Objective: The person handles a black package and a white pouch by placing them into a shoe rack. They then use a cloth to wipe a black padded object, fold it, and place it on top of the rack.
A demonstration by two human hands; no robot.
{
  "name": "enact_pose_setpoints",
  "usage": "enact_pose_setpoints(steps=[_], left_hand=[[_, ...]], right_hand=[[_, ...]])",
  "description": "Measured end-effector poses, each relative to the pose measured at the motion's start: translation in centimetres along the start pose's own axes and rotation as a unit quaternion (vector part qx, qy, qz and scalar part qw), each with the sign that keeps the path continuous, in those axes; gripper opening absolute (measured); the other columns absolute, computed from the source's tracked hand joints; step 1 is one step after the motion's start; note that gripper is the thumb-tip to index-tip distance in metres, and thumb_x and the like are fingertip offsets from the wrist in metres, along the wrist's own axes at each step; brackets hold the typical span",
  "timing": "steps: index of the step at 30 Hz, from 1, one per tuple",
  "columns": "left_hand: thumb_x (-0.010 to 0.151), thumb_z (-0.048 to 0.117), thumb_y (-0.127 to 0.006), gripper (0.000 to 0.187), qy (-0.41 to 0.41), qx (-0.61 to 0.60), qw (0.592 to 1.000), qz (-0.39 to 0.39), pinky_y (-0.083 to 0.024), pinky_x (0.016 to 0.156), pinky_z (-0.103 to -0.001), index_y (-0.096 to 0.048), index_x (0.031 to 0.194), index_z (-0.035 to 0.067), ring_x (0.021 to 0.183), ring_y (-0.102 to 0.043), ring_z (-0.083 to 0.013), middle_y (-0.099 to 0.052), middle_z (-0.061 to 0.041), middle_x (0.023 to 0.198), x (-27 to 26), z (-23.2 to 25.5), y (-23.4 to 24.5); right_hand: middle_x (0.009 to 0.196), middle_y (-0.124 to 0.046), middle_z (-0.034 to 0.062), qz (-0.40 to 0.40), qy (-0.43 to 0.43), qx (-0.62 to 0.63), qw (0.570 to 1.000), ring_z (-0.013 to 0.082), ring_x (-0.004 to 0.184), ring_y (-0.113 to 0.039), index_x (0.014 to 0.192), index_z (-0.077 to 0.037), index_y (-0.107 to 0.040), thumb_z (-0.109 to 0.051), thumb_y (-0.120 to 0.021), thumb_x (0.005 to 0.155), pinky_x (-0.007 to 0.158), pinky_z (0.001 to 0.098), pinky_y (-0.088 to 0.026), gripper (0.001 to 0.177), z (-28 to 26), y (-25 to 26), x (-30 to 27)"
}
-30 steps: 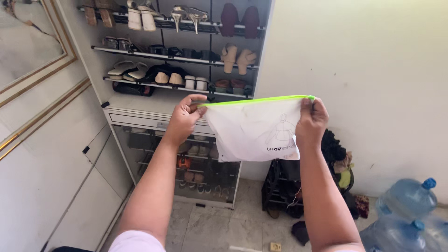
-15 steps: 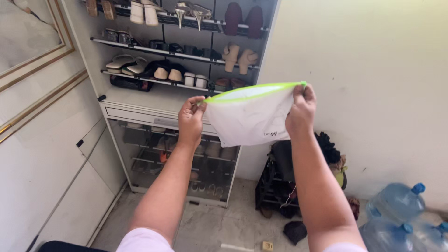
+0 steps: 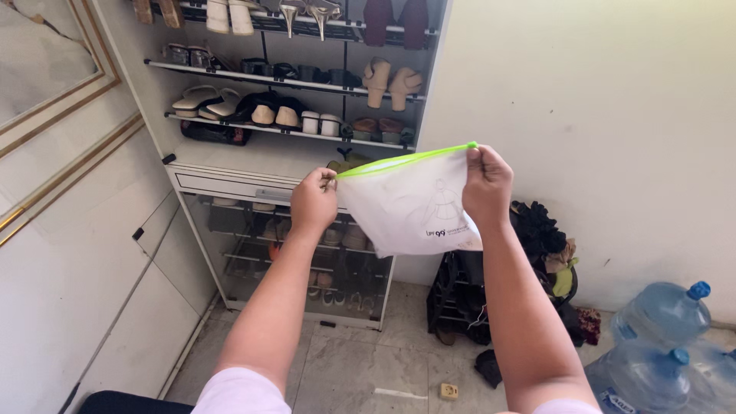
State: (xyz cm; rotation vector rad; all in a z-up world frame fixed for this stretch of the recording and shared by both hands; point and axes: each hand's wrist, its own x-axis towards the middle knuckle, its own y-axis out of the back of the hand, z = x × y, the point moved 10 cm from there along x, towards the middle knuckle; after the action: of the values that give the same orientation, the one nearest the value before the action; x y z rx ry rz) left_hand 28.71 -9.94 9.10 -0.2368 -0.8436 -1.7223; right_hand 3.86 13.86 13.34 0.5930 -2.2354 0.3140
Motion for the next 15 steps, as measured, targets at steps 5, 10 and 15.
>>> enact_pose_setpoints(steps=[5,10,15], left_hand=[[0.097,0.016,-0.069,0.019,-0.276,-0.057,0.955,0.088,-0.054,0.092,-0.047,-0.072,0.111,0.003,0.104,-0.071,-0.0335,-0.076,-0.016,0.106,-1.7,11.2,0.5],[0.098,0.013,-0.07,0.027,-0.306,-0.249,0.912,-0.115,-0.058,0.091,-0.036,-0.069,0.124,0.004,0.104,-0.073,-0.0261,-0.074,-0.015,0.116,-2.1,18.3,-4.7],[0.099,0.01,-0.068,0.013,-0.29,-0.252,0.908,-0.165,-0.058,0.081,-0.036,-0.072,0.108,0.003,0.089,-0.072,-0.0256,-0.074,-0.013,0.101,-1.8,19.5,-6.7]], right_hand=[[0.074,-0.057,0.0017,-0.039,0.063,-0.094,0.993,0.0049,0.072,-0.046,0.099,0.003,-0.066,-0.009,-0.061,0.109,0.064,0.0235,-0.043,0.016,-3.4,-1.9,-0.2],[0.07,-0.056,0.0024,-0.075,0.04,-0.105,0.991,0.0056,0.068,-0.046,0.094,0.002,-0.065,-0.009,-0.063,0.107,0.062,0.0244,-0.043,0.016,-3.9,-2.6,-0.7],[0.075,-0.057,0.0002,-0.106,0.038,-0.072,0.991,0.0045,0.073,-0.046,0.096,0.002,-0.065,-0.007,-0.06,0.109,0.064,0.0236,-0.043,0.016,-3.7,-1.9,-0.4]])
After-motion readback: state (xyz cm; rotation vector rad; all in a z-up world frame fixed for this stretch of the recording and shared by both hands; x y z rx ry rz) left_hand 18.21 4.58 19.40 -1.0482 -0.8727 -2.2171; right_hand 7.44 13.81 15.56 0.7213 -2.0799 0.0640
